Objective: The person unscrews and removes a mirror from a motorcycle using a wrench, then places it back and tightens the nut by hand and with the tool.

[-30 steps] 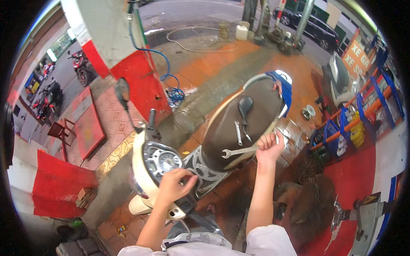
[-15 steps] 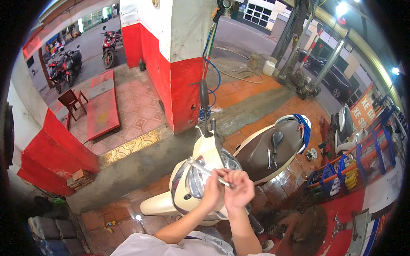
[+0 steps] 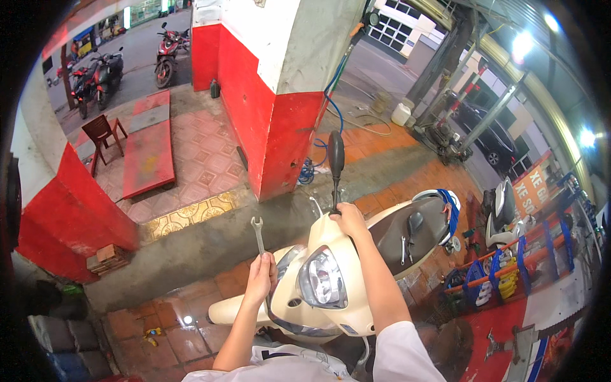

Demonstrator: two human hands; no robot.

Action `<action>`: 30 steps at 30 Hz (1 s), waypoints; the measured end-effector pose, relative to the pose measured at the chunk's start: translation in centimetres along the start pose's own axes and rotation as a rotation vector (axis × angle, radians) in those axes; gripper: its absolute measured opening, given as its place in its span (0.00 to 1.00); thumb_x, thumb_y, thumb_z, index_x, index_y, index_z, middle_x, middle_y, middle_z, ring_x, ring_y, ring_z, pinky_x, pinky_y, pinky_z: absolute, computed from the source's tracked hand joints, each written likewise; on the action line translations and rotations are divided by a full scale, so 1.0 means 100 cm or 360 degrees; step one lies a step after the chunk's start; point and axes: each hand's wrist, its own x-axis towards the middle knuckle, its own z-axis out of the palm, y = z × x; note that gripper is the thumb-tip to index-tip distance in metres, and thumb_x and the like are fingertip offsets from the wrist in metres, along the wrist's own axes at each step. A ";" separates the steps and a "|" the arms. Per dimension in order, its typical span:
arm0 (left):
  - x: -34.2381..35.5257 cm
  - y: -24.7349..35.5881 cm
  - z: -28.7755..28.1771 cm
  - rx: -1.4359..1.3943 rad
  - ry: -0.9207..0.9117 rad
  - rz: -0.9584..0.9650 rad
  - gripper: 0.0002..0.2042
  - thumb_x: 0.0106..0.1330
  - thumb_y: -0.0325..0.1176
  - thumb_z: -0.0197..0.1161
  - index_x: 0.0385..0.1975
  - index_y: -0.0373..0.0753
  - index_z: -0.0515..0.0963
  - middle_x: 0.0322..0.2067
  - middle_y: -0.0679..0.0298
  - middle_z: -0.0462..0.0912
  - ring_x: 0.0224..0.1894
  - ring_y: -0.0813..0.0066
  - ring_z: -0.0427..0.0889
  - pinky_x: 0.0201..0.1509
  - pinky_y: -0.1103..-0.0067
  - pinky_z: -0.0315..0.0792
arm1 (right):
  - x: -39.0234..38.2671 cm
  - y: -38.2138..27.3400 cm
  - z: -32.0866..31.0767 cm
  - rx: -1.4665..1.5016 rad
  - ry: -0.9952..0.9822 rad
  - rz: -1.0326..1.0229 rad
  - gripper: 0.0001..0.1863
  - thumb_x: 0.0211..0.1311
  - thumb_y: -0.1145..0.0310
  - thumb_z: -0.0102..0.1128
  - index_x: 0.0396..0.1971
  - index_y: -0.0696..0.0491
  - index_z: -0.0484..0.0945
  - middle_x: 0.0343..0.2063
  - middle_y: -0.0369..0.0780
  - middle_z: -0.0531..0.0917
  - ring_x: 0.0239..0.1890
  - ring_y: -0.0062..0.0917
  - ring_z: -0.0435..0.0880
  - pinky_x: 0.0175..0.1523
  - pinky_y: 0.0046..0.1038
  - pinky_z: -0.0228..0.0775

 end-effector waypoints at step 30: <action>0.017 -0.036 -0.007 0.0833 -0.0232 0.0006 0.19 0.77 0.44 0.42 0.34 0.35 0.74 0.28 0.53 0.78 0.34 0.60 0.77 0.44 0.70 0.70 | 0.006 0.031 -0.002 0.0437 -0.0175 -0.0002 0.18 0.48 0.73 0.74 0.40 0.61 0.82 0.27 0.40 0.84 0.29 0.21 0.81 0.37 0.26 0.72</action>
